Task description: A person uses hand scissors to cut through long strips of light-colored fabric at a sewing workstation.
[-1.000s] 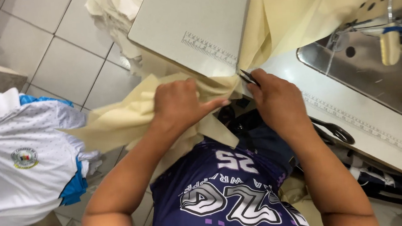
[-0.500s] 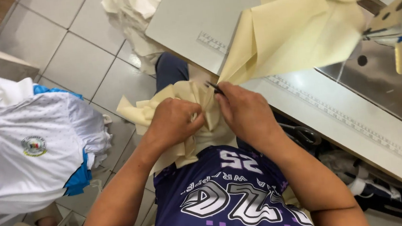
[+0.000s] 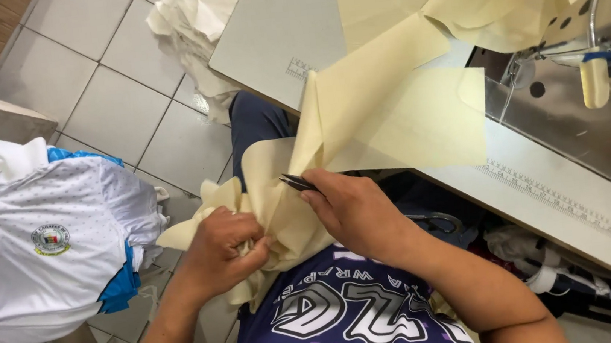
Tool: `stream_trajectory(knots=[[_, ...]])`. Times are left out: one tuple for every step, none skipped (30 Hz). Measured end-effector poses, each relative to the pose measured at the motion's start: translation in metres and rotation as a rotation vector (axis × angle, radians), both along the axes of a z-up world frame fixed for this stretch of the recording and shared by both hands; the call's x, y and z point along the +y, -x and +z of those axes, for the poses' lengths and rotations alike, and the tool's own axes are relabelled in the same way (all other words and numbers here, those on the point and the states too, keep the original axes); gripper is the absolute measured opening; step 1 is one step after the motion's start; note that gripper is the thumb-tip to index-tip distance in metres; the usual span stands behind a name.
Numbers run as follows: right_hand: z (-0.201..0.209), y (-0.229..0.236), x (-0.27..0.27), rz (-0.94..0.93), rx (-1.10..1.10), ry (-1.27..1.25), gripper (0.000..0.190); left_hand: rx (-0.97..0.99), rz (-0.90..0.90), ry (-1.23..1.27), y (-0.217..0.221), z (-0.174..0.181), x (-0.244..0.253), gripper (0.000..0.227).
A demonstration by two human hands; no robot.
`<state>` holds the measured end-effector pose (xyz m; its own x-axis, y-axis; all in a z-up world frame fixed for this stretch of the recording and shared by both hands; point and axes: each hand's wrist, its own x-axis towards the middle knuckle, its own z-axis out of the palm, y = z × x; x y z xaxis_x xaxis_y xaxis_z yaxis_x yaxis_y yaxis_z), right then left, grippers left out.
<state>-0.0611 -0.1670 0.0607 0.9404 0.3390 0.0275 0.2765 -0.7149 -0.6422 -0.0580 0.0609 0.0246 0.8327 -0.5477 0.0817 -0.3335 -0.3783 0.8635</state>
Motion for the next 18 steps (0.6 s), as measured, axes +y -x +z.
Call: stream_trajectory(knots=[[0.001,-0.001,0.001,0.01,-0.002,0.001,0.017,-0.002,0.01,0.001,0.001,-0.002,-0.002,0.033],[0.001,-0.002,0.002,-0.003,-0.013,-0.007,0.015,-0.024,0.006,0.01,0.001,-0.004,-0.004,0.032],[0.001,-0.003,0.003,-0.016,-0.024,-0.015,0.014,-0.047,0.002,0.018,0.001,-0.007,-0.007,0.032],[0.001,-0.003,0.003,-0.013,-0.022,-0.017,0.014,-0.046,0.006,0.015,0.001,-0.009,-0.005,0.032],[0.0,-0.003,0.002,-0.014,-0.027,0.0,0.014,-0.055,0.018,0.023,0.001,-0.011,-0.005,0.032],[-0.001,0.0,0.001,-0.025,-0.026,0.019,0.015,-0.06,0.022,0.032,0.001,-0.013,-0.005,0.032],[0.001,0.0,0.001,-0.03,-0.02,0.018,0.015,-0.053,0.018,0.031,0.003,-0.009,-0.005,0.032],[0.004,-0.001,0.0,-0.029,0.016,0.01,0.016,-0.033,0.047,0.097,0.003,-0.006,-0.006,0.029],[0.006,-0.002,-0.001,-0.027,0.053,0.002,0.019,-0.011,0.077,0.162,0.002,-0.002,-0.007,0.026],[0.013,-0.005,-0.005,-0.031,0.051,0.004,0.019,-0.013,0.074,0.164,-0.001,0.004,-0.006,0.026],[0.019,-0.008,-0.009,-0.051,0.136,0.024,0.023,-0.037,0.093,0.175,-0.004,0.01,-0.005,0.025],[0.026,-0.012,-0.014,-0.068,0.219,0.044,0.028,-0.063,0.114,0.187,-0.008,0.016,-0.005,0.026],[0.028,-0.026,-0.026,-0.069,0.216,0.046,0.028,-0.066,0.113,0.189,-0.014,0.016,-0.004,0.026],[0.029,-0.037,-0.036,-0.155,0.206,0.125,0.032,-0.052,0.096,0.179,-0.018,0.016,-0.001,0.029],[0.03,-0.047,-0.046,-0.24,0.195,0.203,0.035,-0.039,0.079,0.169,-0.021,0.016,0.002,0.032],[0.018,-0.063,-0.058,-0.248,0.193,0.203,0.035,-0.041,0.071,0.171,-0.022,0.004,0.002,0.032],[0.005,-0.079,-0.072,-0.315,0.076,0.256,0.035,-0.017,0.031,0.184,-0.023,-0.008,0.002,0.034],[-0.006,-0.095,-0.085,-0.384,-0.046,0.31,0.039,0.004,-0.012,0.198,-0.024,-0.019,0.002,0.035]])
